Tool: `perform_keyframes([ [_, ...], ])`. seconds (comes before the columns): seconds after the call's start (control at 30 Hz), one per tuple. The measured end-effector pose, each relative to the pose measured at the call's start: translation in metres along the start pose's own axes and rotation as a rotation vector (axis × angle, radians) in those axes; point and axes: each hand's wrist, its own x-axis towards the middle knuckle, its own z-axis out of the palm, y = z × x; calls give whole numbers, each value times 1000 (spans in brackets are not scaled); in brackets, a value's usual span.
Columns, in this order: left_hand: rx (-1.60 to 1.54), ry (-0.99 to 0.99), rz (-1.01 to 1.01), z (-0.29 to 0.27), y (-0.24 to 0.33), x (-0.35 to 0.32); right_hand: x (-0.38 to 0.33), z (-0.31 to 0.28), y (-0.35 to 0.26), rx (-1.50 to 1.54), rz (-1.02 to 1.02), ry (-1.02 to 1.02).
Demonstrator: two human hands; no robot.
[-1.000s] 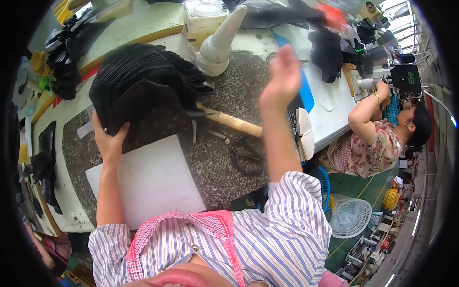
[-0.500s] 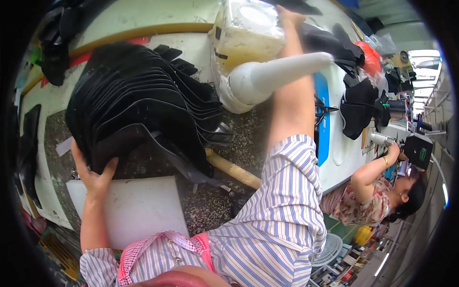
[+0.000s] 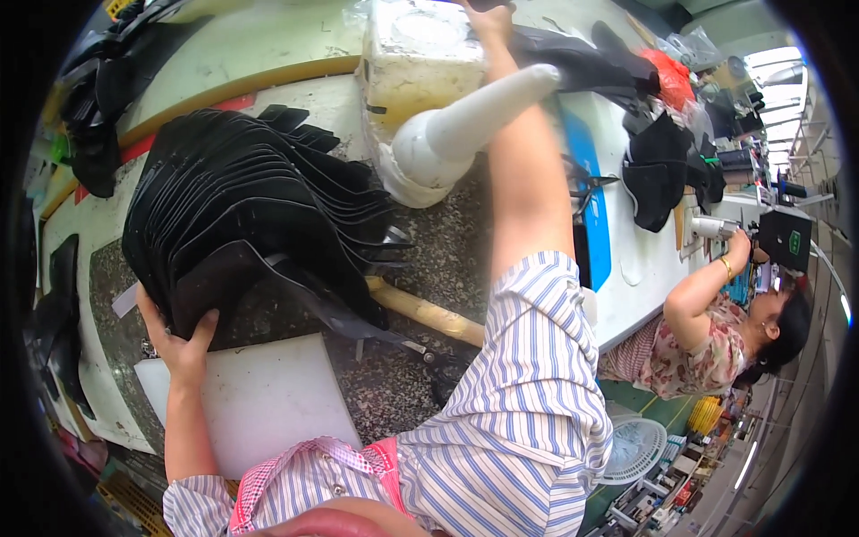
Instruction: The recorder prepares leather shoe components by aligning them and using a punch tool with a hammer to mark or punch holes.
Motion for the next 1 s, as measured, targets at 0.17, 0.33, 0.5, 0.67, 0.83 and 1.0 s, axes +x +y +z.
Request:
perform_keyframes([
  [0.17,-38,-14,-37,-6,7,1,-8,-16,-6,462,-209,182],
  [0.33,-78,-40,-19,-7,0,3,-20,-41,-11,879,-410,432],
  [0.5,-24,-13,-31,-4,2,3,-75,-104,-5,1193,-194,744],
  [0.67,-16,26,-20,-1,10,5,-94,-91,43,1132,231,771],
  [0.83,-55,-7,-22,2,2,2,-47,-87,114,455,-42,807],
  [1.0,-33,-33,-31,-5,11,5,-60,-96,91,396,-14,754],
])
